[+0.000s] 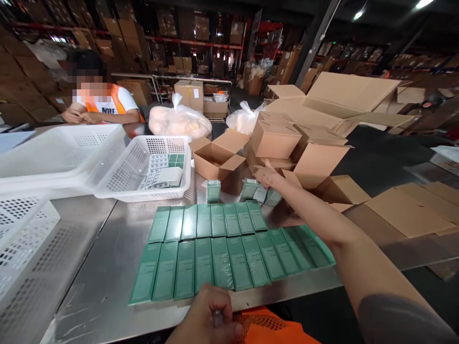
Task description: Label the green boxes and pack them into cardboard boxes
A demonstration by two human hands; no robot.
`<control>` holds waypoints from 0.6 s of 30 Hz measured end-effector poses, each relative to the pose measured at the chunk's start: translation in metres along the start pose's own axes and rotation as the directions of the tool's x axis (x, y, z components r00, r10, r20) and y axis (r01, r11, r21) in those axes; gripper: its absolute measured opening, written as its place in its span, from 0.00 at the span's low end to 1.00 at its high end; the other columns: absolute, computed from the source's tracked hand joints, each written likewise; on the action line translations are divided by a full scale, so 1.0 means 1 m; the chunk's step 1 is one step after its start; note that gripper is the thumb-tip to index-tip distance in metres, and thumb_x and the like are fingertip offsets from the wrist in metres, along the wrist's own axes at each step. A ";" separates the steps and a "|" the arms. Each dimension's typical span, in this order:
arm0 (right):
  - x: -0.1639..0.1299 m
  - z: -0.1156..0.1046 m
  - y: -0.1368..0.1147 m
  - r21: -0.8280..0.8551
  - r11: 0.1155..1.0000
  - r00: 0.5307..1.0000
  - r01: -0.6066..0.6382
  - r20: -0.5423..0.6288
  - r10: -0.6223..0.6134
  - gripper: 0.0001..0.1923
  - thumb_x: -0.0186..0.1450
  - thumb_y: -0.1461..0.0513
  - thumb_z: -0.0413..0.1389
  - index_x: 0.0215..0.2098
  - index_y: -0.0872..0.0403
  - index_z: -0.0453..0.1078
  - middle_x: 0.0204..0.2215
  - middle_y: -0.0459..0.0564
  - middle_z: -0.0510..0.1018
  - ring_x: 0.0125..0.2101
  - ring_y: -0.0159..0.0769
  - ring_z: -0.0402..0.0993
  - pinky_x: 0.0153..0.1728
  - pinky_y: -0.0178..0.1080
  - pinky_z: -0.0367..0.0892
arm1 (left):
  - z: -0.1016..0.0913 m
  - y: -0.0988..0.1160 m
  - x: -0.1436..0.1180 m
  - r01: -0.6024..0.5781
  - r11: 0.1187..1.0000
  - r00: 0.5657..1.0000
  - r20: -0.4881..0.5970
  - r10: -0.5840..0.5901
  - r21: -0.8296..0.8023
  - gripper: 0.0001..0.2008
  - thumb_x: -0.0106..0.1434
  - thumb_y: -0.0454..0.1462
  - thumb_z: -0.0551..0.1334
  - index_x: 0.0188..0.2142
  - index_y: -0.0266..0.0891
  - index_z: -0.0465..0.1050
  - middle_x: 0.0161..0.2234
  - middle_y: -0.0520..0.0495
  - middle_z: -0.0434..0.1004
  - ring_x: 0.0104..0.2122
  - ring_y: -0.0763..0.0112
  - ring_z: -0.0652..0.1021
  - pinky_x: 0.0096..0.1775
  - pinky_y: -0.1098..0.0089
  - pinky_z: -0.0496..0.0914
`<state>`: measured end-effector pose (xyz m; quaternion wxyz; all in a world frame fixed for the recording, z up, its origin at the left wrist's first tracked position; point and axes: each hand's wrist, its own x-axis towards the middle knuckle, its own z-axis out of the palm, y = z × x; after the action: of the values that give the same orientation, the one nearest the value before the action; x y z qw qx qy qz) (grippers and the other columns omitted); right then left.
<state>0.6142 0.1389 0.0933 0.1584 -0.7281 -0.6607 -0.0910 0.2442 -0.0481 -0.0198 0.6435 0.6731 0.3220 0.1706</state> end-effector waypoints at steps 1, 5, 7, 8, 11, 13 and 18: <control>0.003 -0.006 -0.001 -0.002 1.000 1.000 -0.008 -0.003 0.008 0.18 0.75 0.55 0.51 0.36 0.60 0.73 0.37 0.48 0.79 0.37 0.31 0.78 0.45 0.41 0.72 | -0.001 -0.001 0.000 -0.006 1.000 1.000 -0.005 0.007 0.026 0.21 0.54 0.53 0.70 0.25 0.40 0.69 0.33 0.47 0.69 0.35 0.66 0.70 0.37 0.69 0.65; 0.005 -0.045 0.005 -0.064 0.998 0.999 -0.015 0.051 0.018 0.10 0.70 0.64 0.56 0.31 0.60 0.73 0.31 0.51 0.80 0.40 0.38 0.78 0.51 0.48 0.67 | -0.008 0.005 0.015 -0.033 0.986 0.999 0.008 0.032 0.163 0.19 0.55 0.48 0.67 0.20 0.39 0.65 0.23 0.49 0.66 0.29 0.69 0.68 0.32 0.70 0.61; 0.002 -0.060 0.010 -0.095 0.995 0.995 0.002 0.096 0.007 0.06 0.66 0.72 0.56 0.34 0.61 0.74 0.36 0.60 0.81 0.47 0.47 0.76 0.55 0.55 0.60 | -0.010 0.017 0.029 -0.012 0.982 1.000 -0.023 0.016 0.189 0.18 0.56 0.47 0.64 0.18 0.39 0.63 0.20 0.51 0.62 0.24 0.72 0.65 0.29 0.71 0.57; -0.001 -0.063 0.010 -0.096 0.995 0.992 0.011 0.128 0.001 0.07 0.65 0.74 0.55 0.36 0.62 0.75 0.39 0.64 0.80 0.51 0.49 0.74 0.57 0.56 0.58 | -0.010 0.023 0.037 0.002 0.982 0.999 -0.044 0.007 0.186 0.18 0.56 0.46 0.62 0.18 0.39 0.62 0.19 0.52 0.61 0.23 0.73 0.63 0.28 0.71 0.56; -0.009 -0.054 0.004 -0.049 0.999 0.967 -0.003 0.254 0.015 0.05 0.66 0.69 0.59 0.41 0.61 0.74 0.45 0.59 0.79 0.52 0.47 0.72 0.57 0.54 0.62 | -0.004 0.043 0.058 -0.016 0.986 0.998 -0.060 0.027 0.163 0.16 0.56 0.45 0.60 0.18 0.39 0.64 0.17 0.53 0.60 0.22 0.74 0.62 0.27 0.71 0.54; -0.016 -0.040 -0.007 0.014 0.998 0.948 -0.069 0.313 0.061 0.09 0.69 0.60 0.60 0.44 0.59 0.73 0.45 0.53 0.78 0.47 0.41 0.75 0.51 0.51 0.70 | 0.005 0.048 0.065 -0.068 0.983 0.997 -0.020 0.072 0.168 0.16 0.57 0.45 0.61 0.18 0.39 0.66 0.17 0.53 0.63 0.21 0.74 0.62 0.26 0.71 0.55; -0.034 -0.033 -0.027 0.294 0.918 0.957 -0.268 0.191 0.218 0.17 0.72 0.55 0.56 0.51 0.60 0.71 0.46 0.51 0.76 0.43 0.41 0.76 0.43 0.45 0.75 | 0.018 0.030 0.065 -0.155 0.958 0.986 -0.015 0.164 0.242 0.19 0.57 0.47 0.66 0.16 0.41 0.68 0.15 0.54 0.65 0.19 0.72 0.67 0.25 0.71 0.61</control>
<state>0.5864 0.0976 0.1153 0.2315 -0.7745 -0.5813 0.0932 0.3099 -0.0182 -0.0045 0.5358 0.7667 0.2961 0.1935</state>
